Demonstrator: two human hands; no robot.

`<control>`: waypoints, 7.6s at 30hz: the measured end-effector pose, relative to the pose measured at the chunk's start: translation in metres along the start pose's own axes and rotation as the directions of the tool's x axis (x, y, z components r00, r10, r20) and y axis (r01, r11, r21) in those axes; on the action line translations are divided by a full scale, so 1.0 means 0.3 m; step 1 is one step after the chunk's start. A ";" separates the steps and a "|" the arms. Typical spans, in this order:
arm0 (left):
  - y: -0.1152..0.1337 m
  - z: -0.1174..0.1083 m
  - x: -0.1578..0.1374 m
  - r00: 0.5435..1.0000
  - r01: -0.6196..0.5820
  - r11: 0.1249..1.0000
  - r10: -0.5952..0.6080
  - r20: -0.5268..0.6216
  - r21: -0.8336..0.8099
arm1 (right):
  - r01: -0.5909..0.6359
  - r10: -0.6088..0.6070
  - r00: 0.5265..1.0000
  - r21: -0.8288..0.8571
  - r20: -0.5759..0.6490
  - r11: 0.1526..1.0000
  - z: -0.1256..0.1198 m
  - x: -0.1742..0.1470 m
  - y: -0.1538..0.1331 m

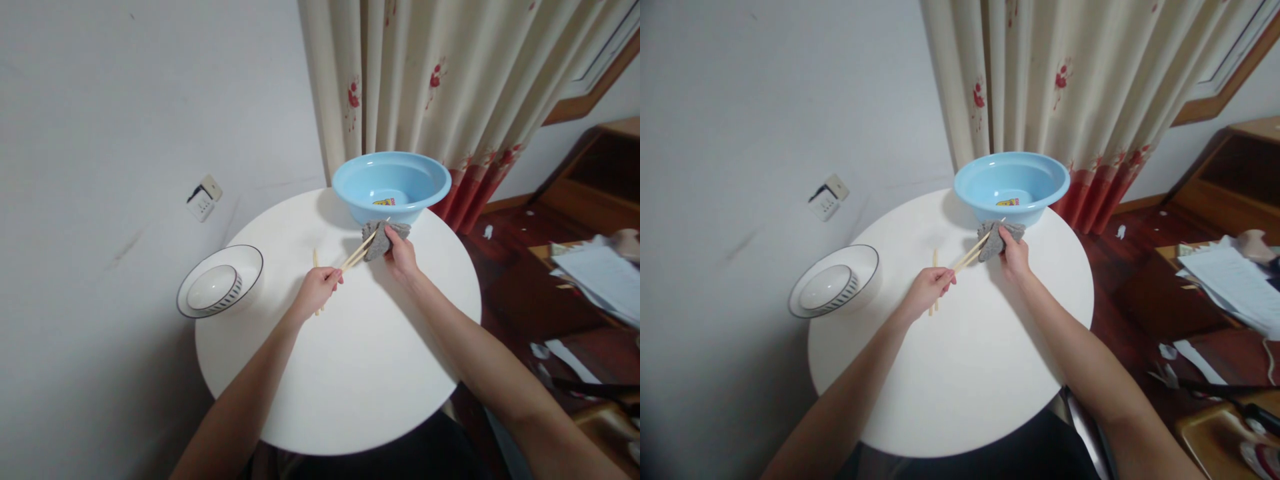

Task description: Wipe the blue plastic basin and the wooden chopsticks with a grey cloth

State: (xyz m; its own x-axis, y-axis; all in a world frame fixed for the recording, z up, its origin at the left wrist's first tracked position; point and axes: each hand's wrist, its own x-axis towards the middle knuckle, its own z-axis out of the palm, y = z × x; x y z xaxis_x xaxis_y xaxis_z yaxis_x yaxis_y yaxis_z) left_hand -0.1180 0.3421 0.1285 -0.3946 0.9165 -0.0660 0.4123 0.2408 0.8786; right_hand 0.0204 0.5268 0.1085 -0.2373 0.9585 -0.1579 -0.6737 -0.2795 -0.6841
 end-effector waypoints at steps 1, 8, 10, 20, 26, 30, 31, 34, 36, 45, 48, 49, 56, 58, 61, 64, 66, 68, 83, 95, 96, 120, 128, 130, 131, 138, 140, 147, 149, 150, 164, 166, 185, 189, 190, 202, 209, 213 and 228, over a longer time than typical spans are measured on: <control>0.001 0.002 -0.001 1.000 0.001 1.000 -0.001 0.000 0.005 | 0.006 -0.006 1.000 0.020 -0.002 1.000 0.001 0.000 0.001; 0.017 0.019 -0.002 1.000 -0.004 0.999 0.004 0.000 0.042 | -0.162 0.179 0.964 -0.096 0.197 0.982 0.009 -0.108 0.101; 0.023 0.016 -0.002 1.000 -0.007 0.999 0.007 0.004 0.053 | -0.181 0.205 0.955 -0.125 0.214 0.975 0.010 -0.131 0.122; 0.040 -0.031 -0.017 0.995 0.025 0.999 -0.029 0.100 0.038 | -0.101 0.101 0.995 -0.007 0.007 0.995 0.008 -0.020 0.012; 0.037 -0.035 -0.022 0.993 0.039 0.999 -0.040 0.111 0.009 | -0.051 0.055 0.997 0.078 -0.048 0.996 0.001 0.020 -0.016; 0.031 -0.026 -0.018 0.996 0.034 0.999 -0.034 0.086 -0.002 | -0.066 0.065 0.998 0.063 0.020 0.996 0.001 -0.020 0.026; 0.031 -0.023 -0.017 0.996 0.032 0.999 -0.031 0.080 -0.003 | -0.084 0.082 0.995 0.042 0.052 0.996 0.002 -0.039 0.043; 0.036 -0.019 -0.016 0.997 0.025 1.000 -0.024 0.069 -0.002 | -0.174 0.180 0.971 -0.048 0.158 0.984 0.008 -0.104 0.097; 0.039 -0.020 -0.016 0.998 0.021 1.000 -0.021 0.065 0.001 | -0.192 0.205 0.960 -0.082 0.193 0.978 0.013 -0.138 0.122; 0.035 -0.027 -0.014 0.995 0.032 0.999 -0.032 0.094 -0.003 | -0.087 0.089 0.993 -0.023 0.076 0.996 0.012 -0.057 0.034; 0.035 -0.028 -0.018 0.995 0.037 0.999 -0.037 0.094 0.000 | -0.027 0.028 1.000 0.024 -0.005 0.999 0.002 -0.007 -0.002; 0.036 -0.028 -0.020 0.995 0.036 0.999 -0.035 0.096 -0.001 | -0.013 0.014 1.000 0.037 -0.022 0.999 -0.002 0.004 -0.009; 0.032 -0.020 -0.016 1.000 0.001 1.000 -0.001 0.013 -0.008 | -0.009 0.007 1.000 0.086 0.025 0.996 0.003 -0.018 0.010; 0.029 -0.013 -0.013 1.000 -0.006 1.000 0.006 -0.008 -0.016 | -0.055 0.051 0.994 0.036 0.096 0.998 0.009 -0.054 0.033; 0.029 -0.001 -0.013 1.000 -0.017 0.999 0.017 0.001 -0.028 | -0.153 0.175 0.955 -0.108 0.240 0.982 0.016 -0.116 0.075; 0.030 0.005 -0.010 1.000 -0.029 0.999 0.029 -0.003 -0.021 | -0.184 0.272 0.897 -0.266 0.349 0.946 0.019 -0.163 0.105; 0.028 0.006 -0.006 0.999 -0.031 0.999 0.031 -0.010 -0.015 | -0.153 0.264 0.897 -0.312 0.356 0.938 0.021 -0.171 0.109; 0.025 0.007 -0.001 1.000 -0.026 1.000 0.026 -0.002 -0.018 | -0.123 0.220 0.925 -0.305 0.310 0.944 0.023 -0.160 0.099; 0.011 0.005 -0.007 0.996 0.048 0.998 -0.043 0.084 -0.050 | -0.005 0.005 0.997 -0.005 -0.082 1.000 -0.012 0.039 -0.049; 0.025 0.010 -0.003 1.000 -0.030 0.995 0.028 -0.013 -0.092 | -0.145 0.184 0.937 -0.149 0.297 0.978 0.020 -0.145 0.082; 0.027 0.010 -0.002 0.999 -0.033 0.995 0.033 -0.007 -0.093 | -0.147 0.195 0.931 -0.172 0.309 0.974 0.020 -0.156 0.092; 0.024 -0.132 0.016 0.922 -0.150 0.941 0.023 -0.386 -0.302 | -0.177 0.798 0.367 -0.806 0.478 0.565 -0.008 -0.169 -0.033; 0.020 -0.111 0.019 0.937 -0.122 0.952 0.017 -0.349 -0.280 | -0.120 0.814 0.304 -0.827 0.496 0.549 -0.005 -0.173 -0.037; 0.019 -0.106 0.021 0.935 -0.129 0.951 0.022 -0.355 -0.280 | -0.112 0.815 0.300 -0.830 0.497 0.547 -0.004 -0.173 -0.041; 0.018 -0.104 0.022 0.934 -0.131 0.951 0.024 -0.355 -0.281 | -0.110 0.814 0.301 -0.830 0.497 0.547 -0.003 -0.174 -0.041; 0.016 -0.103 0.025 0.940 -0.127 0.948 0.021 -0.341 -0.293 | -0.120 0.806 0.320 -0.822 0.498 0.556 0.005 -0.179 -0.035; 0.015 -0.100 0.027 0.942 -0.128 0.947 0.023 -0.334 -0.296 | -0.126 0.807 0.317 -0.821 0.498 0.557 0.004 -0.180 -0.033; -0.013 -0.103 0.041 0.967 -0.129 0.964 0.070 -0.245 -0.233 | -0.126 0.807 0.312 -0.820 0.502 0.559 0.001 -0.182 -0.033; -0.021 -0.118 0.043 0.961 -0.170 0.969 0.123 -0.248 -0.177 | -0.142 0.813 0.306 -0.820 0.496 0.554 -0.001 -0.181 -0.033; -0.023 -0.127 0.043 0.953 -0.210 0.970 0.173 -0.250 -0.126 | -0.152 0.816 0.304 -0.821 0.491 0.550 -0.002 -0.179 -0.033; -0.023 -0.182 0.030 0.740 -0.665 0.654 0.642 0.200 0.359 | -0.241 0.897 0.173 -0.866 0.407 0.439 -0.022 -0.170 -0.040; -0.022 -0.191 0.030 0.742 -0.666 0.656 0.633 0.221 0.356 | -0.251 0.904 0.166 -0.869 0.395 0.426 -0.022 -0.168 -0.049; -0.071 -0.233 0.058 0.932 -0.258 0.956 0.285 -0.226 0.139 | -0.313 0.459 0.799 -0.383 0.389 0.869 0.000 -0.063 -0.085; -0.053 -0.208 0.056 0.958 -0.203 0.979 0.191 -0.213 -0.036 | -0.158 0.265 0.903 -0.315 0.337 0.936 0.012 -0.062 -0.052; -0.048 -0.202 0.056 0.966 -0.187 0.979 0.168 -0.199 -0.084 | -0.118 0.224 0.914 -0.306 0.338 0.945 0.014 -0.065 -0.044; -0.004 -0.053 0.026 0.996 -0.038 0.923 0.003 -0.092 -0.382 | 0.073 0.091 0.915 -0.383 0.393 0.921 0.019 -0.102 0.024; 0.023 0.009 0.006 1.000 0.010 0.915 -0.018 -0.015 -0.402 | 0.056 0.109 0.920 -0.403 0.375 0.913 0.019 -0.122 0.047; 0.037 0.035 -0.003 0.999 0.019 0.927 -0.007 0.032 -0.375 | 0.022 0.139 0.904 -0.368 0.405 0.929 0.014 -0.133 0.049; 0.038 0.056 -0.007 1.000 0.007 0.929 -0.009 -0.002 -0.369 | -0.059 0.159 0.917 -0.270 0.365 0.961 0.017 -0.141 0.055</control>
State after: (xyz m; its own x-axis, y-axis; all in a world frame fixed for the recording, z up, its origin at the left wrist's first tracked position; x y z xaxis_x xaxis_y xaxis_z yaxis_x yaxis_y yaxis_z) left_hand -0.0987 0.3482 0.1309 -0.4000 0.9136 -0.0728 0.0772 0.1127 0.9906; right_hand 0.0157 0.4814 0.1075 -0.5803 0.8144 0.0059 -0.4441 -0.3103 -0.8405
